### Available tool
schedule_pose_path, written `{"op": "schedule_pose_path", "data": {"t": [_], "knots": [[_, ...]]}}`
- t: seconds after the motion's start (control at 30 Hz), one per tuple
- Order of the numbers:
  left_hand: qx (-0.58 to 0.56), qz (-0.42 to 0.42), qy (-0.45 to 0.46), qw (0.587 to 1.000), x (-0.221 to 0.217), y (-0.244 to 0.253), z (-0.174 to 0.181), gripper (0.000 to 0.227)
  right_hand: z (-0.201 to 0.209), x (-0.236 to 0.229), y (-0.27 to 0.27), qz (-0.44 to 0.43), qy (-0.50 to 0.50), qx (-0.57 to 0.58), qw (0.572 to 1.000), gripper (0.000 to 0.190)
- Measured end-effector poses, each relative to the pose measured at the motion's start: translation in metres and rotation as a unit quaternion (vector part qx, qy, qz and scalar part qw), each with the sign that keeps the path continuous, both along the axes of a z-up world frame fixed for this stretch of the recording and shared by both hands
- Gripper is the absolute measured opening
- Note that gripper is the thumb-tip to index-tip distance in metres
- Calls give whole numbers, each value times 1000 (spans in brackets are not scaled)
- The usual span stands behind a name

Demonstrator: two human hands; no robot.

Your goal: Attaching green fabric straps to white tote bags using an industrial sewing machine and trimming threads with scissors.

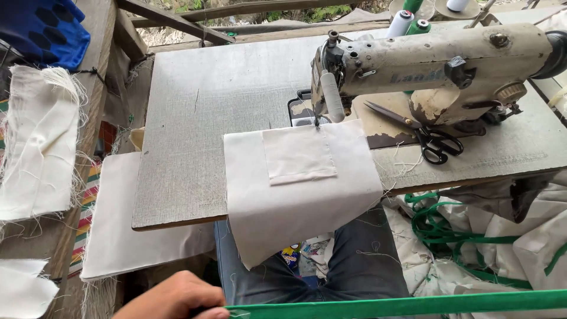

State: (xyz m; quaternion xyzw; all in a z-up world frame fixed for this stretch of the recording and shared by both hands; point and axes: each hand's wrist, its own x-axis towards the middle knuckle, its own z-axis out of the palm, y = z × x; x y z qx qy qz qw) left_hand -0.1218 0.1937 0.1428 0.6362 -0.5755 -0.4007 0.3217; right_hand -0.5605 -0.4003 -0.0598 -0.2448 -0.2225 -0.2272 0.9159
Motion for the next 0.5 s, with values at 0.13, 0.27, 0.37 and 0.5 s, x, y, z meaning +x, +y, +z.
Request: {"op": "schedule_pose_path", "data": {"t": [0.13,0.27,0.37,0.5], "knots": [[46,75,-133,987,15,18,8,36,-82,-9,-4,-126,104,-156,974,64],[-47,61,-314,946,-7,-22,39,25,-28,110,129,-249,194,-298,901,92],[-89,-7,-372,924,-37,-68,42,15,42,215,260,-29,281,-583,761,17],[30,-77,-394,915,-57,-100,34,18,93,247,274,34,150,-893,423,90]]}}
